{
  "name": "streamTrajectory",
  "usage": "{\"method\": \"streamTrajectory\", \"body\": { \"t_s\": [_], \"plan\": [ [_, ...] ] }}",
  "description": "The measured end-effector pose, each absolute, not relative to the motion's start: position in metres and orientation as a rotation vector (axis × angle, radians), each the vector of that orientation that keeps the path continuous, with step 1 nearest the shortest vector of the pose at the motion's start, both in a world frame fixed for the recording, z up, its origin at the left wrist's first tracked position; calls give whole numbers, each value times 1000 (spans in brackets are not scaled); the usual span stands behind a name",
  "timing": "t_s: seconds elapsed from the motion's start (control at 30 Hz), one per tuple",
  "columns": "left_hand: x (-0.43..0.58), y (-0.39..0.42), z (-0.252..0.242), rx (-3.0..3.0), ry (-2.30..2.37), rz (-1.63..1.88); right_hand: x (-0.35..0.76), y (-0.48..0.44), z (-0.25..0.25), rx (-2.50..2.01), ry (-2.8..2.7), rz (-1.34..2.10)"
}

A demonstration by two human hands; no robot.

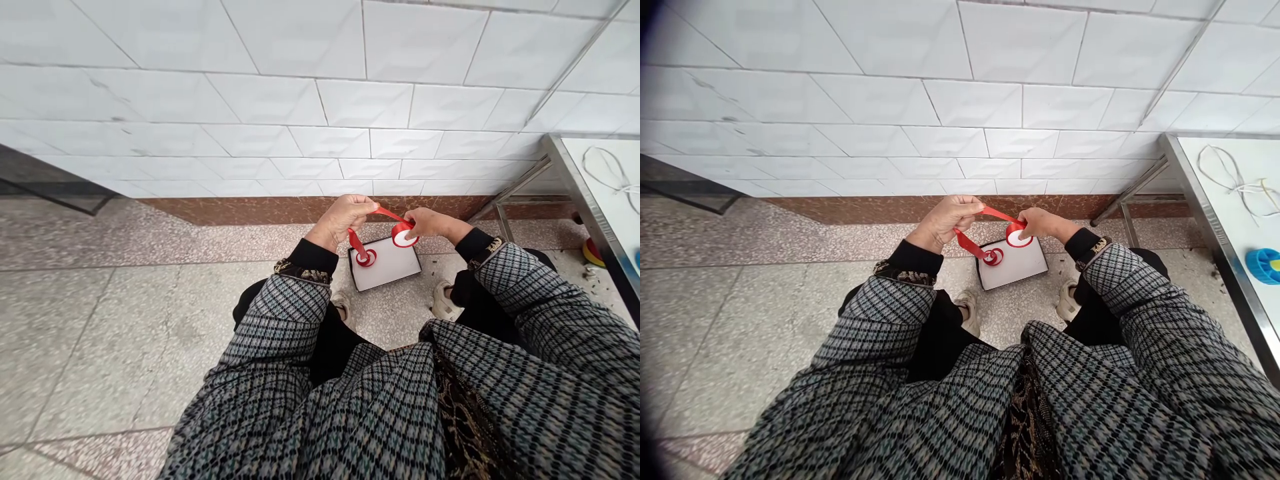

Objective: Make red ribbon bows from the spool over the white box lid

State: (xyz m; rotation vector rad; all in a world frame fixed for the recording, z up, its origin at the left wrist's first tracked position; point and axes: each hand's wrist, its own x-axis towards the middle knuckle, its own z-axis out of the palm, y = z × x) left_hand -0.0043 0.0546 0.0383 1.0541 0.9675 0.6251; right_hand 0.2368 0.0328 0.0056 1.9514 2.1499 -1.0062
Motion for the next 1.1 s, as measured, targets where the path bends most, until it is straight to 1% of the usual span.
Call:
{"method": "streamTrajectory", "body": {
  "t_s": [0.13, 0.27, 0.4, 0.57, 0.7, 0.77, 0.87, 1.0, 1.1],
  "plan": [
    [-12, 58, 34, 1029, 1023, 620, 252, 35, 3, 2075, 2241, -1038],
    [-16, 61, 29, 1009, 1020, 621, 262, 34, 0, 2044, 2343, -1168],
    [-20, 66, 27, 1058, 1014, 629, 265, 32, -1, 2020, 2389, -1199],
    [-23, 68, 27, 1044, 995, 590, 263, 31, 2, 2158, 2355, -1225],
    [-24, 67, 25, 1045, 982, 562, 262, 31, 5, 2286, 2276, -1310],
    [-25, 67, 23, 1038, 964, 549, 263, 32, 7, 2336, 2247, -1421],
    [-24, 66, 22, 1015, 947, 529, 268, 35, 9, 2366, 2206, -1692],
    [-20, 61, 24, 931, 943, 577, 275, 37, 14, 2257, 2187, -2062],
    [-14, 55, 27, 863, 899, 633, 279, 37, 17, 2183, 2190, -2271]
  ]
}}
